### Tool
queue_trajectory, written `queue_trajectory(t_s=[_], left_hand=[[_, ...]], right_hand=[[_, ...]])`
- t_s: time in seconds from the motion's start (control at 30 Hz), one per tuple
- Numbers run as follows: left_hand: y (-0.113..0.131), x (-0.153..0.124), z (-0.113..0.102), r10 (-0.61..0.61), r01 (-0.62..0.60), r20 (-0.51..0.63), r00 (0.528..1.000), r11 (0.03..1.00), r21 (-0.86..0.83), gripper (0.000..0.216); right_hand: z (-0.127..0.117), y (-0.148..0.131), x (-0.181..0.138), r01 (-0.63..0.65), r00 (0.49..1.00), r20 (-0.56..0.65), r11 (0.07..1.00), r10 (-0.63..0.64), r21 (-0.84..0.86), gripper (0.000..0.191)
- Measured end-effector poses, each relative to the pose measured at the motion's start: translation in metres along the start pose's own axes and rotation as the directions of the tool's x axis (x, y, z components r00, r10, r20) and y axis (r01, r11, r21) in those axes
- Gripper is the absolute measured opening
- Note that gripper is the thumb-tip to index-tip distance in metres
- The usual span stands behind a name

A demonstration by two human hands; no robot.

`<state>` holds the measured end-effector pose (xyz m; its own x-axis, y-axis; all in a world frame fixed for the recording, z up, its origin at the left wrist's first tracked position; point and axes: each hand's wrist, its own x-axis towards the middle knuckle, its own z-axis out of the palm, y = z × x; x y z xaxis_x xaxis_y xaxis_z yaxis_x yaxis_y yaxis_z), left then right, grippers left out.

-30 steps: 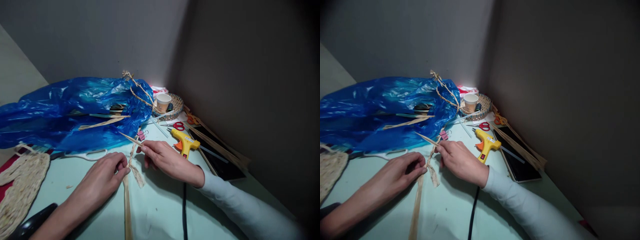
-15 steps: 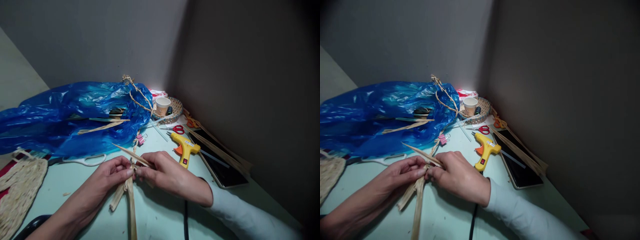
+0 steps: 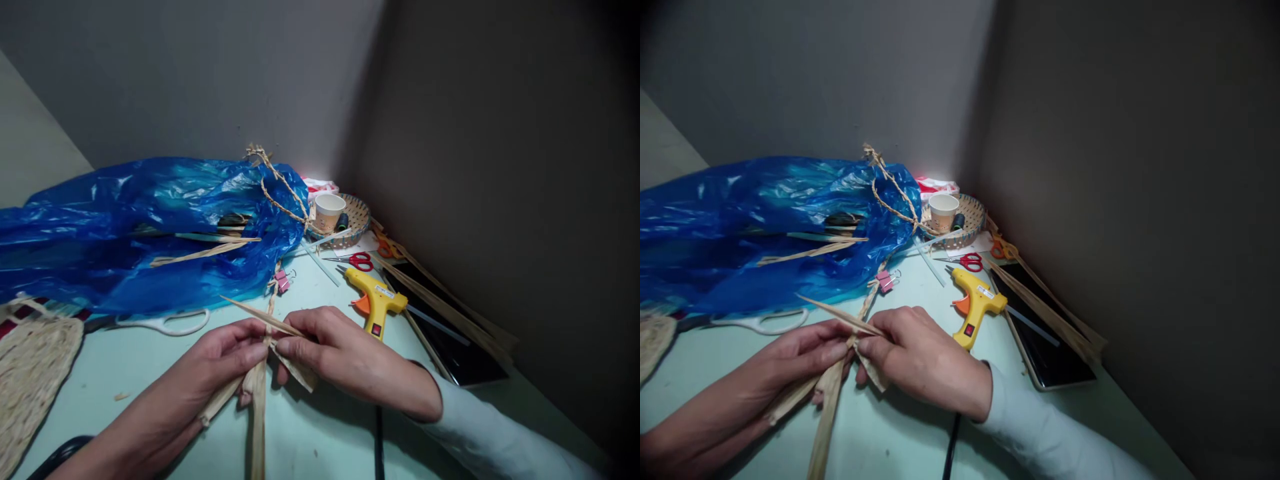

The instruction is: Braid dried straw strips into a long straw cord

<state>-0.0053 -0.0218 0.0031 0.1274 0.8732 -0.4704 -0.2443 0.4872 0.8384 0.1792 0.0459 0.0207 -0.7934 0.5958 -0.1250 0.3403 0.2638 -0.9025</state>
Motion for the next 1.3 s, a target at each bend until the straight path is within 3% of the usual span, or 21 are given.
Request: queue_trajectory(t_s=[0.2, 0.33, 0.6, 0.83, 1.0, 1.3], left_hand=[[-0.003, 0.006, -0.01, 0.104, -0.105, 0.017, 0.994, 0.974, 0.201, 0.018], [-0.002, 0.004, -0.012, 0.069, -0.054, -0.04, 0.997, 0.956, 0.289, 0.018], [0.0, 0.006, -0.001, 0.013, 0.009, -0.111, 0.994, 0.979, 0.202, 0.042], [-0.003, 0.006, -0.004, 0.052, -0.035, -0.08, 0.995, 0.979, 0.202, 0.031], [-0.002, 0.003, -0.003, 0.081, -0.071, -0.038, 0.996, 0.973, 0.221, 0.03], [-0.007, 0.003, -0.001, 0.111, -0.087, -0.106, 0.988, 0.974, 0.209, 0.028]], right_hand=[[0.005, -0.007, -0.005, -0.049, 0.996, -0.087, 0.974, 0.031, -0.221, 0.03], [0.006, -0.006, -0.006, -0.103, 0.979, -0.198, 0.944, 0.041, -0.313, 0.032], [-0.004, 0.003, 0.0, -0.019, 0.999, -0.053, 0.987, 0.01, -0.158, 0.029], [-0.003, 0.004, 0.0, 0.033, 0.997, -0.071, 0.998, -0.036, -0.047, 0.025], [-0.004, 0.006, 0.001, 0.024, 0.996, -0.084, 0.997, -0.03, -0.073, 0.023], [-0.008, 0.007, 0.001, 0.016, 0.999, -0.04, 0.999, -0.018, -0.049, 0.025]])
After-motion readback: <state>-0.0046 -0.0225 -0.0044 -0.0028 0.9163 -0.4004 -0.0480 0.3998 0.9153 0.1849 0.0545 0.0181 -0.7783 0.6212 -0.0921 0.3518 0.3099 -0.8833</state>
